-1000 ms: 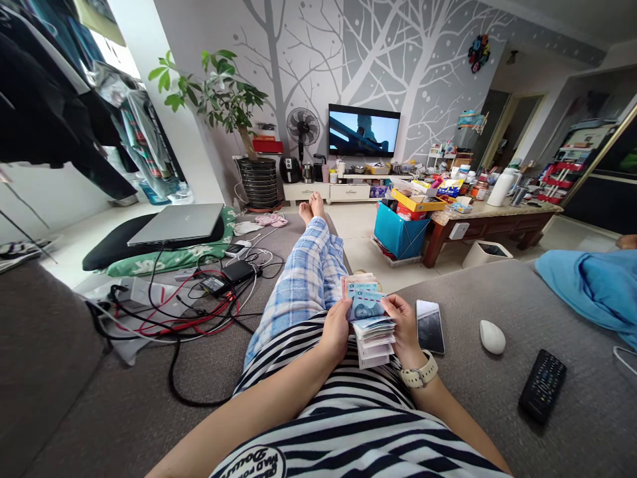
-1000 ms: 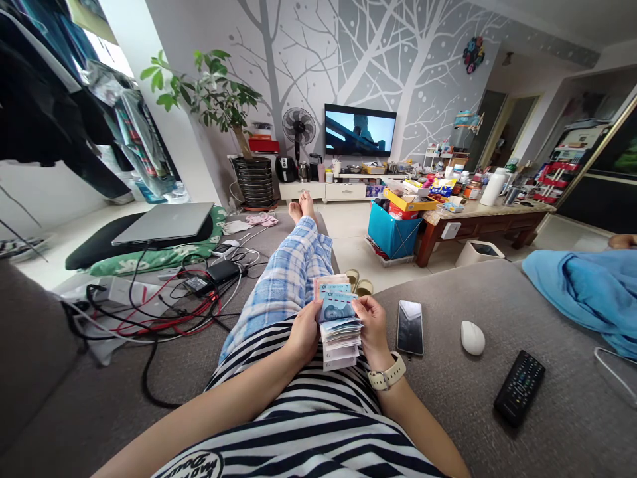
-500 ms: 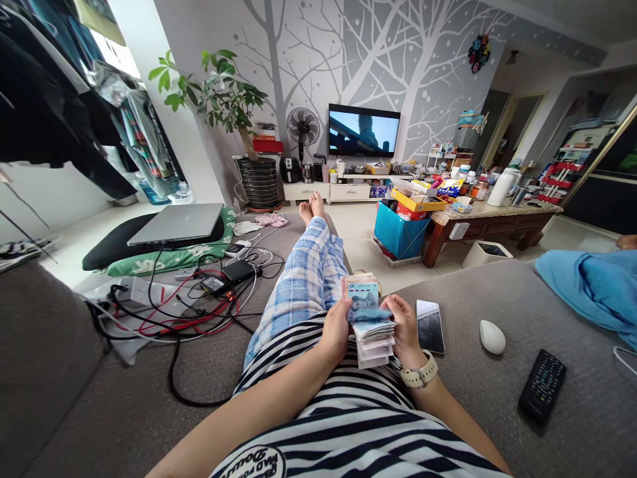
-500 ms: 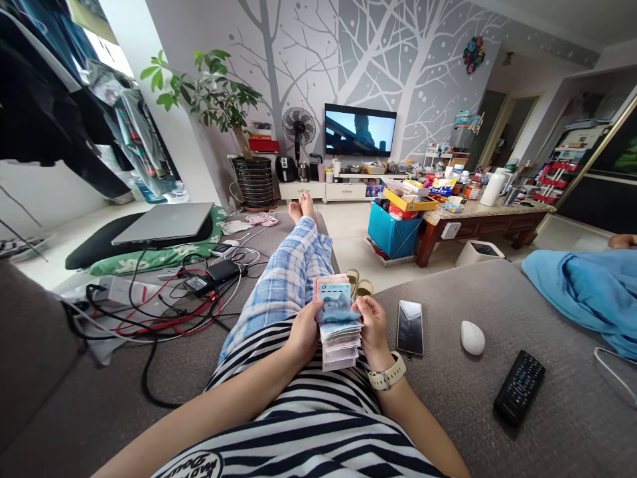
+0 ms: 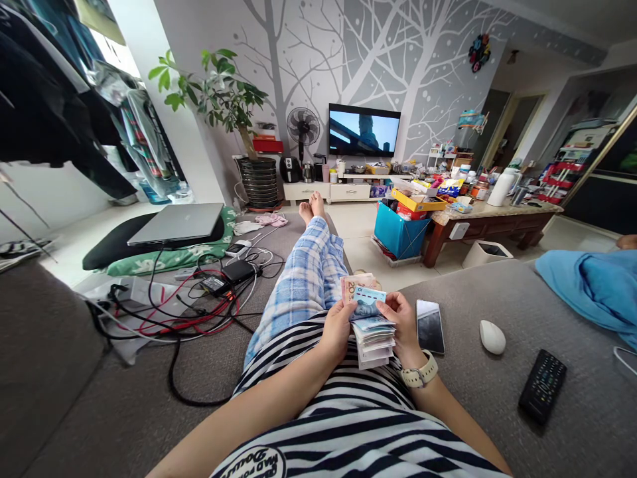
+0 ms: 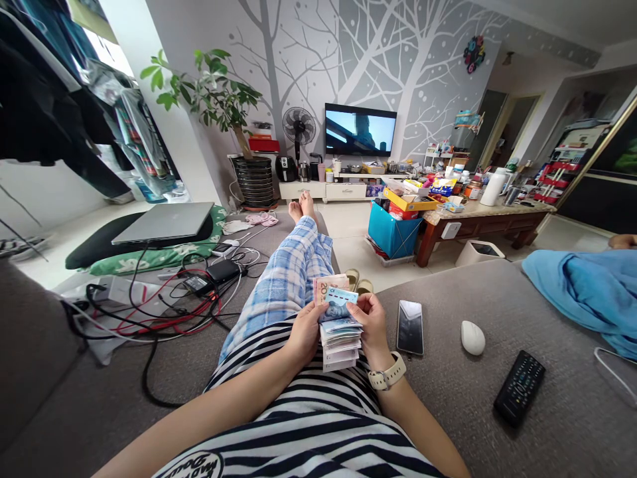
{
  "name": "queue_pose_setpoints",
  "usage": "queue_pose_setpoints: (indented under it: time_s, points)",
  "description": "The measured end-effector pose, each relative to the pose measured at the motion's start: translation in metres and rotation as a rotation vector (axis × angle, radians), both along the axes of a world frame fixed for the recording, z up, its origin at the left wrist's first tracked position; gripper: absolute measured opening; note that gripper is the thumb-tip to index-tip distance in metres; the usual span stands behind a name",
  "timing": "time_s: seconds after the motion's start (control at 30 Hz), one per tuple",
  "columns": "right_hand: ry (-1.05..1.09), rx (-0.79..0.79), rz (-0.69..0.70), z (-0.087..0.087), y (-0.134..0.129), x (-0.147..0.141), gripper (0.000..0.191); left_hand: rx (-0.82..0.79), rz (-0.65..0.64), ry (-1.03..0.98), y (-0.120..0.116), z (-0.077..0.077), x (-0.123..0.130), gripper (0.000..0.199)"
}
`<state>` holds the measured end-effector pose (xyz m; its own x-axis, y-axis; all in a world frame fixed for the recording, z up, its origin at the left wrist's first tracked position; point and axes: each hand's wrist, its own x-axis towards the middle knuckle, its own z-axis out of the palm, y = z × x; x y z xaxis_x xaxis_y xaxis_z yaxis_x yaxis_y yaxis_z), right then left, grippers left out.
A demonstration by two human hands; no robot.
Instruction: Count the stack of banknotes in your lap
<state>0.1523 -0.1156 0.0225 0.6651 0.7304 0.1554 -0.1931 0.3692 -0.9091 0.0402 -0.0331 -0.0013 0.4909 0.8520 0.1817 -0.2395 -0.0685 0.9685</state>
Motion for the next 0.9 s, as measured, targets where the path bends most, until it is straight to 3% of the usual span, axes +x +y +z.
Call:
queue_pose_setpoints:
  time_s: [0.3, 0.9]
  points:
    - [-0.048, -0.056, 0.013, -0.0022, -0.0007, 0.0025, 0.035, -0.075, -0.019, 0.009, 0.0038, -0.0058, -0.0008, 0.022]
    - [-0.050, -0.043, 0.016, 0.0060, -0.0040, -0.0010, 0.034, -0.033, 0.045, 0.025, 0.0041, -0.0071, -0.0010, 0.027]
